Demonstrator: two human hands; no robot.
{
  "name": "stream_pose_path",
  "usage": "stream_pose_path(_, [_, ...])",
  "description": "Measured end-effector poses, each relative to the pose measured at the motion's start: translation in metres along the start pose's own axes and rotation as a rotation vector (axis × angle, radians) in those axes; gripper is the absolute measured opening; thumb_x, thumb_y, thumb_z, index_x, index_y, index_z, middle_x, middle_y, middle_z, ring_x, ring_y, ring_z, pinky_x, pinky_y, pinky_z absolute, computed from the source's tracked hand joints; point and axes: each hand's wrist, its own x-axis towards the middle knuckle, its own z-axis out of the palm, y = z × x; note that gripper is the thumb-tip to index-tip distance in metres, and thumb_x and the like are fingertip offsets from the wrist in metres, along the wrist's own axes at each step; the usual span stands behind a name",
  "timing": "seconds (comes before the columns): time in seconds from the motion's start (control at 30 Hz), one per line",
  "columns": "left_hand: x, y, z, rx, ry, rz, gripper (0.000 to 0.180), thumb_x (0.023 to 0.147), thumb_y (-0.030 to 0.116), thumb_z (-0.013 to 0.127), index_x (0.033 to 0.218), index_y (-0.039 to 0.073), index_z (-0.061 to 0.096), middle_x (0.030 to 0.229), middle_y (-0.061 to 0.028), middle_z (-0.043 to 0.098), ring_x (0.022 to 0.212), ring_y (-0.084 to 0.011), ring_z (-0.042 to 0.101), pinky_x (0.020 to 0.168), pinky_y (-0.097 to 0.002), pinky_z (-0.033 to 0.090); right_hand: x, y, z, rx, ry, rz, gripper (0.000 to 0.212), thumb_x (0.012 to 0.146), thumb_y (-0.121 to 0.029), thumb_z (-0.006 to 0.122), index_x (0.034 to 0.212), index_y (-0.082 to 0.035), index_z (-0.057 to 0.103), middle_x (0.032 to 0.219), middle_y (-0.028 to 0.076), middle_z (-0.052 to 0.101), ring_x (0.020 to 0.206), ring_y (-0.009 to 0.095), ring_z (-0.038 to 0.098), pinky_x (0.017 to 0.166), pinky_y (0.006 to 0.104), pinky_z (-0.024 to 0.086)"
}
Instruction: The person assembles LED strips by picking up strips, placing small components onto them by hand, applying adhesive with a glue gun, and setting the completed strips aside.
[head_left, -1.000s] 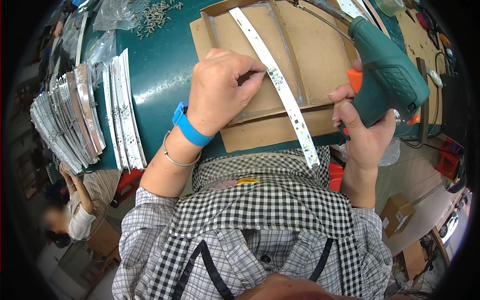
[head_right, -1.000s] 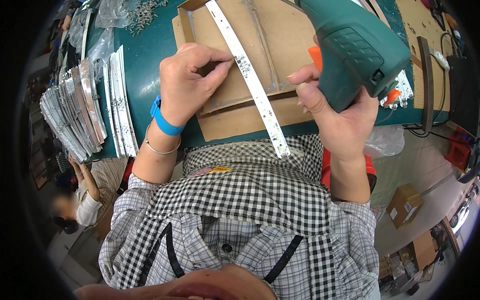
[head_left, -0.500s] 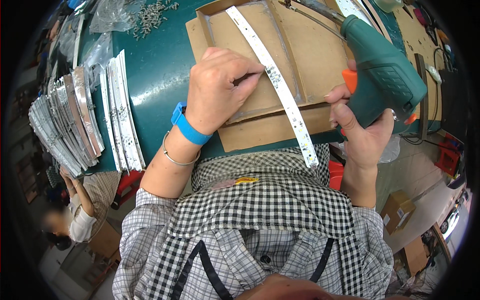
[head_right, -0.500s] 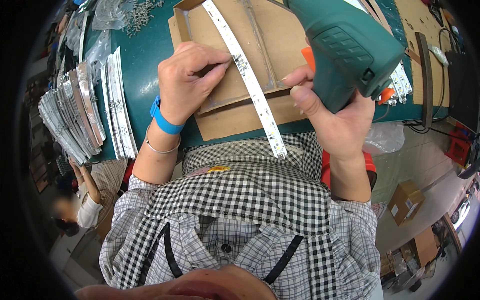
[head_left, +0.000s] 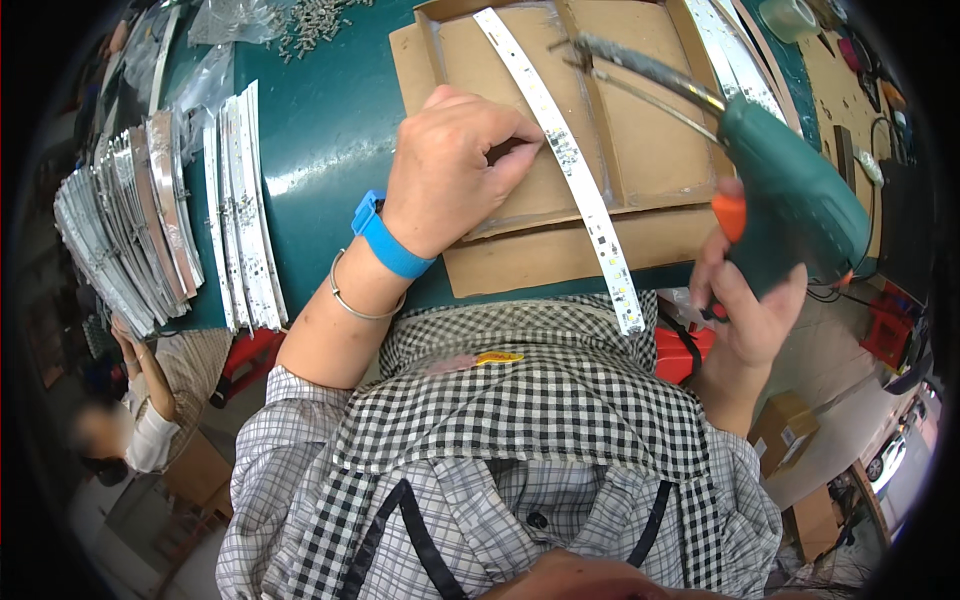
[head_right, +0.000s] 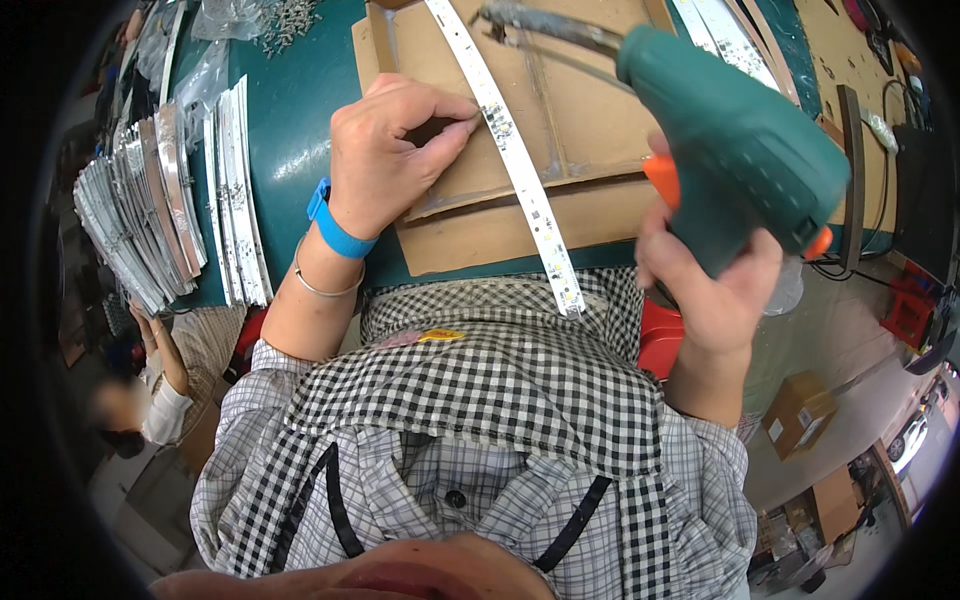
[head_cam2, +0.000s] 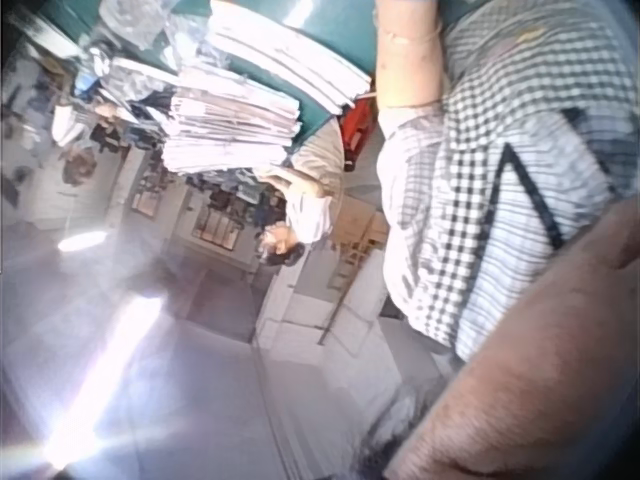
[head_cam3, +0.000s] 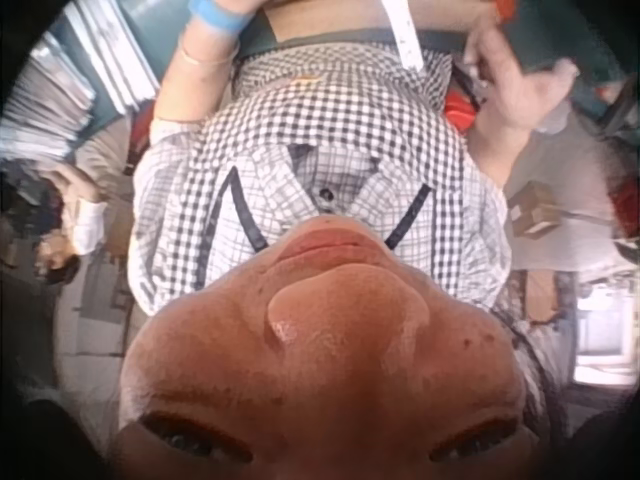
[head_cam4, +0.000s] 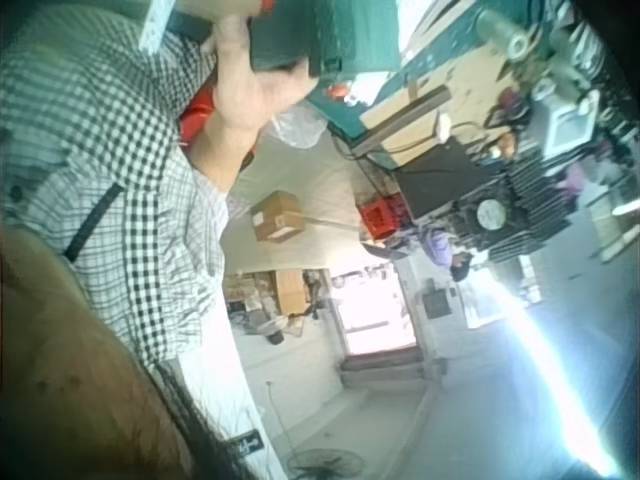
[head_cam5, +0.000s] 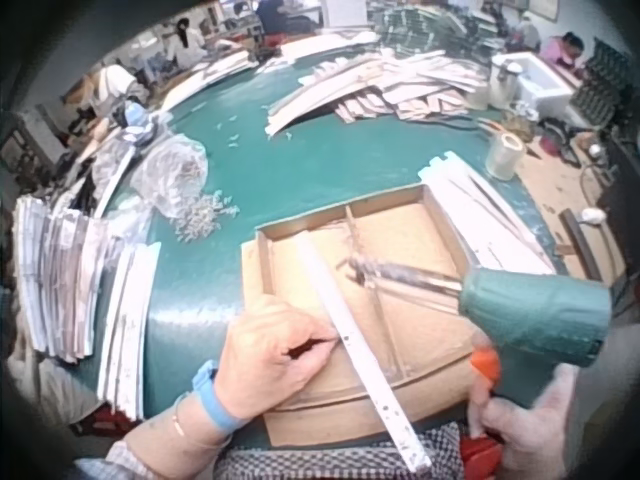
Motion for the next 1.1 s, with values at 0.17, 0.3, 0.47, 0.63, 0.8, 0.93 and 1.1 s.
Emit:
stream_pose_path(0.17, [-0.001, -0.002, -0.002, 0.010, 0.013, 0.016, 0.014, 0.067, 0.001, 0.076, 0.080, 0.007, 0.073, 0.071, -0.0046, 0.068, 0.063, -0.0178, 0.060, 0.059, -0.0270, 0.048, -0.011, -0.005, -0.017, -0.063, -0.043, 0.007, 0.069, 0.075, -0.014, 0.076, 0.127, 0.013, 0.039, 0.116, 0.024, 0.052, 0.054, 0.013, 0.051, 0.039, 0.0227, 0.043])
stream_pose_path(0.3, [-0.001, -0.003, -0.001, 0.005, 0.018, 0.031, 0.014, 0.067, 0.001, 0.076, 0.079, 0.007, 0.073, 0.071, -0.0046, 0.068, 0.063, -0.0178, 0.060, 0.059, -0.0272, 0.048, -0.016, -0.004, -0.024, -0.101, -0.062, 0.083, 0.071, 0.074, -0.018, 0.079, 0.125, 0.013, 0.040, 0.114, 0.023, 0.052, 0.056, 0.015, 0.052, 0.039, 0.0230, 0.044])
stream_pose_path(0.47, [-0.001, -0.004, 0.000, 0.002, 0.021, 0.030, 0.014, 0.067, 0.001, 0.076, 0.079, 0.007, 0.073, 0.072, -0.0049, 0.069, 0.064, -0.0182, 0.061, 0.060, -0.0276, 0.049, -0.016, -0.004, -0.025, -0.095, -0.073, 0.146, 0.070, 0.075, -0.017, 0.078, 0.125, 0.012, 0.039, 0.109, 0.020, 0.051, 0.058, 0.016, 0.053, 0.039, 0.0231, 0.044])
stream_pose_path(0.63, [-0.001, -0.003, 0.000, -0.002, 0.019, 0.027, 0.015, 0.066, 0.001, 0.076, 0.079, 0.007, 0.073, 0.072, -0.0048, 0.069, 0.065, -0.0185, 0.061, 0.060, -0.0278, 0.049, -0.018, -0.005, -0.027, -0.112, -0.070, 0.174, 0.070, 0.075, -0.017, 0.078, 0.125, 0.012, 0.038, 0.105, 0.018, 0.050, 0.058, 0.017, 0.052, 0.039, 0.0234, 0.045])
stream_pose_path(0.8, [0.000, -0.003, 0.000, 0.004, 0.017, 0.032, 0.015, 0.066, 0.000, 0.076, 0.079, 0.007, 0.073, 0.071, -0.0048, 0.068, 0.065, -0.0188, 0.060, 0.060, -0.0282, 0.049, -0.017, -0.007, -0.030, -0.125, -0.109, 0.213, 0.069, 0.075, -0.018, 0.078, 0.123, 0.012, 0.040, 0.103, 0.018, 0.049, 0.060, 0.017, 0.053, 0.040, 0.0239, 0.045])
stream_pose_path(0.93, [0.000, -0.003, 0.001, 0.001, 0.015, 0.030, 0.015, 0.066, 0.000, 0.076, 0.079, 0.007, 0.073, 0.071, -0.0048, 0.067, 0.064, -0.0188, 0.060, 0.060, -0.0283, 0.048, -0.014, -0.011, -0.022, -0.147, -0.074, 0.177, 0.068, 0.076, -0.020, 0.078, 0.123, 0.013, 0.040, 0.099, 0.017, 0.050, 0.058, 0.017, 0.053, 0.040, 0.0241, 0.044])
stream_pose_path(1.1, [-0.001, -0.004, 0.001, 0.000, 0.014, 0.039, 0.014, 0.066, 0.000, 0.075, 0.078, 0.007, 0.072, 0.071, -0.0049, 0.067, 0.064, -0.0189, 0.060, 0.062, -0.0284, 0.048, -0.015, -0.010, -0.025, -0.158, -0.079, 0.212, 0.072, 0.074, -0.023, 0.080, 0.122, 0.013, 0.041, 0.084, 0.015, 0.053, 0.052, 0.016, 0.053, 0.041, 0.0243, 0.043])
